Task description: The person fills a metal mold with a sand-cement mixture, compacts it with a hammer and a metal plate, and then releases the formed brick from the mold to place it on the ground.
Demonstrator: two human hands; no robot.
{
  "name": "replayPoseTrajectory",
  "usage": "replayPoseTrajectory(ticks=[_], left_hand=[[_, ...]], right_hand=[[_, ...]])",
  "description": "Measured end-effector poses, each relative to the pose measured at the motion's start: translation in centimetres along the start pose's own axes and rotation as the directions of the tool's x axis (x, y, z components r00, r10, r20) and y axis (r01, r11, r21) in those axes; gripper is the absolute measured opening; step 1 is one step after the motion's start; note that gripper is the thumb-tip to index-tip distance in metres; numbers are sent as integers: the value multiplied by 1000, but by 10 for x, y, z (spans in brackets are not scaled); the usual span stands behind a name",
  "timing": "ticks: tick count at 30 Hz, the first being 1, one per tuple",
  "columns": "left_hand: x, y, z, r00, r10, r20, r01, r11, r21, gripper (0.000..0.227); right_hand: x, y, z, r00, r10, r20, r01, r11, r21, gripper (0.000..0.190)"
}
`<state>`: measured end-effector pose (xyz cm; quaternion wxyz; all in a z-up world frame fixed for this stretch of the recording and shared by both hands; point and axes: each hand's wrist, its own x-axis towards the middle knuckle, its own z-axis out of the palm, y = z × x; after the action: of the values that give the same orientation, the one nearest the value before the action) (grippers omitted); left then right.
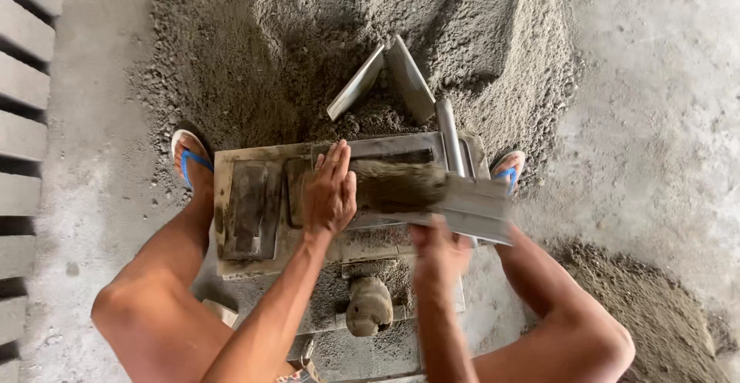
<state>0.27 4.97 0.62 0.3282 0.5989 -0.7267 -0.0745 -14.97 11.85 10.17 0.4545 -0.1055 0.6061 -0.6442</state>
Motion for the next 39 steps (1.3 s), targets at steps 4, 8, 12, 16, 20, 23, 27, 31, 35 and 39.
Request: replayPoseTrajectory(ticks=[4,8,12,16,20,23,27,31,35,39], left_hand=[[0,6,-1,997,-70,34,73,993,-89,47],[-2,-3,-18,991,-125,44,132,951,-280,50],[-3,-25,-79,951,-308,27,293,873,-391,55],[-3,-34,-59,944,-330,22,314,871,-377,57],[0,-13,-29,965,-255,61,257,878,-404,53],[-7,-3,-12,981,-184,67,196,939,-283,50],[-10,-1,1,998,-69,-11,67,990,-122,46],[-11,8,-6,995,-93,27,96,985,-142,48],[-3,7,-4,989,-141,53,148,972,-183,49],[-6,10,-6,979,-188,73,198,966,-168,51]], right_hand=[[31,-55,-14,961,-145,-236,113,983,-143,26],[120,-5,-10,801,-592,87,508,596,-622,20],[123,-42,8,566,-724,395,717,194,-670,26],[10,-11,63,610,-508,607,750,125,-649,26],[32,16,41,775,6,632,618,203,-759,67],[72,-6,16,793,15,609,601,149,-785,72],[110,-40,1,822,21,568,565,81,-821,76],[151,-43,-24,816,9,578,573,120,-811,77],[193,-61,-6,804,-117,582,593,114,-797,49],[146,-71,8,815,-19,579,574,-116,-811,41]])
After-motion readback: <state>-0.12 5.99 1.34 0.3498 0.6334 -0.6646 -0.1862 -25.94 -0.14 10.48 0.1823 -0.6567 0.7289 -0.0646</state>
